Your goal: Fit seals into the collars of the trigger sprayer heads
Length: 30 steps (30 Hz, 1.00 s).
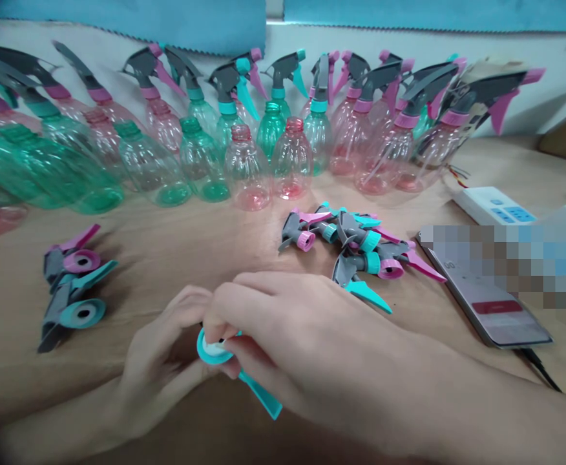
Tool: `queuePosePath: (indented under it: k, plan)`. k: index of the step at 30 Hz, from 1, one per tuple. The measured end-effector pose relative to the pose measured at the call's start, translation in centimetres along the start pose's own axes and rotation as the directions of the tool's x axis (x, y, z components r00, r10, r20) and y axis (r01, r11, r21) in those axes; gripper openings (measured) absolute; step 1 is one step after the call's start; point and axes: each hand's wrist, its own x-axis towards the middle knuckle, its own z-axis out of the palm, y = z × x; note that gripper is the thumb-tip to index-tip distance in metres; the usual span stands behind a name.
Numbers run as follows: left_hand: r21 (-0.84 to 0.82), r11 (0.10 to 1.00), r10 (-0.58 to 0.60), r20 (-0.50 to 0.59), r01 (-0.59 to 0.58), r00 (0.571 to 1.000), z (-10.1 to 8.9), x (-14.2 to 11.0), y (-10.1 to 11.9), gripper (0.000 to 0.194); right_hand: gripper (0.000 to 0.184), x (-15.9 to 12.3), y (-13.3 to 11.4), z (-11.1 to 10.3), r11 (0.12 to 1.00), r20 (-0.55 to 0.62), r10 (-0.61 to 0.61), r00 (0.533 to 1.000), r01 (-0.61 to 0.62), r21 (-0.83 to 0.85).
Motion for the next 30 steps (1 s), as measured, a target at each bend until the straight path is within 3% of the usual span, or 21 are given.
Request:
queuePosePath:
  k: [10, 18, 22, 30]
  plan:
    - [0.046, 0.999, 0.006, 0.018, -0.006, 1.0, -0.2, 0.0, 0.2, 0.02, 0.007, 0.3, -0.2, 0.4, 0.974, 0.084, -0.13, 0.988, 0.143, -0.174]
    - [0.047, 0.999, -0.012, 0.012, 0.012, 1.0, -0.2, 0.1, 0.2, 0.018, 0.012, -0.1, 0.2, 0.6, 0.978, -0.036, -0.075, 0.997, 0.067, -0.196]
    - [0.028, 1.0, 0.005, 0.007, -0.005, 1.0, -0.2, 0.2, 0.1, 0.017, 0.003, -0.1, -0.1, 0.8, 0.98, -0.088, -0.077, 0.993, 0.059, -0.191]
    - [0.037, 0.999, 0.03, -0.015, -0.03, 0.999, 0.0, 0.2, 0.2, 0.022, 0.013, -1.1, 0.2, 1.0, 0.981, -0.047, 0.005, 0.999, -0.013, -0.192]
